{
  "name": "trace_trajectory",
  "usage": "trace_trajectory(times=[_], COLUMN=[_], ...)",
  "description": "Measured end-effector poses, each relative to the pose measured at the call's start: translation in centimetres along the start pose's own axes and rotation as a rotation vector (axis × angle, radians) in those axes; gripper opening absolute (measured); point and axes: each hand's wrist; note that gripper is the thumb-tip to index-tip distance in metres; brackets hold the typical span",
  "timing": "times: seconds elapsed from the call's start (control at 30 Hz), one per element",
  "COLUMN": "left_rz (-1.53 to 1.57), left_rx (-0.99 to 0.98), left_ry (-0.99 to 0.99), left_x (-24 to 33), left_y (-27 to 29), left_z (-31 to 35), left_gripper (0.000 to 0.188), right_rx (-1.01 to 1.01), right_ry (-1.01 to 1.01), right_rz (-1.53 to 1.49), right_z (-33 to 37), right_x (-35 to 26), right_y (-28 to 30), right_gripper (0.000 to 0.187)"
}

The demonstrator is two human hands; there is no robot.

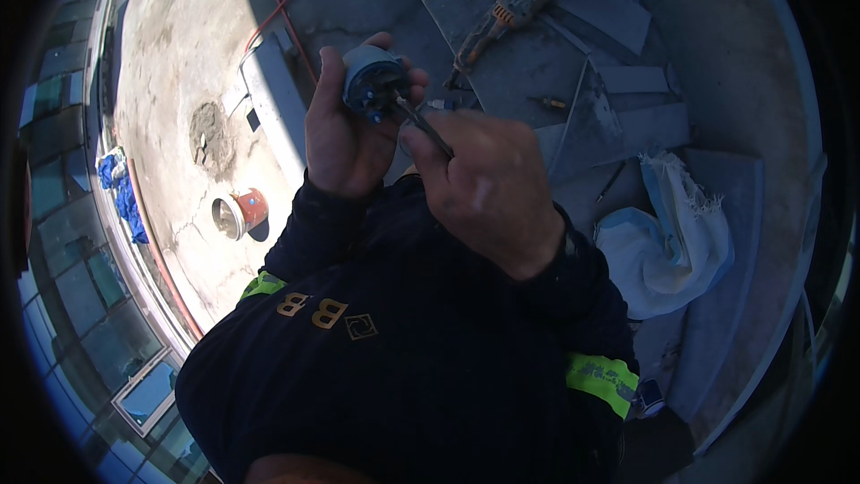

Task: The person assembles a blue electrical connector by hand, inserting wires into the terminals and tightening them with a screwdriver. The person then wraps the connector with white tape and continues to adjust the internal components.

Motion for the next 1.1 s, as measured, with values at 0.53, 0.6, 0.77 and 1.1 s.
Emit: trace_trajectory(times=[0.53,0.6,0.77,1.1], left_rz=[-0.024,-0.027,0.155,0.288], left_rx=[-0.02,-0.013,0.032,-0.107], left_ry=[-0.02,-0.026,-0.012,0.201], left_x=[-0.2,-0.3,0.5,-0.5], left_y=[-0.4,-0.4,0.9,2.1], left_z=[0.0,0.0,-0.9,0.7], left_gripper=[0.06,0.058,0.047,0.041], right_rx=[-0.044,-0.045,0.061,0.16], right_ry=[0.04,0.028,-0.043,-0.405], right_rz=[0.144,0.131,-0.028,-0.76], right_z=[0.1,0.1,0.1,-0.8], right_x=[0.0,0.0,0.2,2.7], right_y=[0.4,0.4,0.4,-1.6], right_gripper=[0.012,0.012,0.015,0.028])
Point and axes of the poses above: each hand's wrist, its own z-axis away from the middle knuckle, its own y-axis out of the back of the hand, x = y × z, and after that the axes turned 4 degrees about -x, right-handed
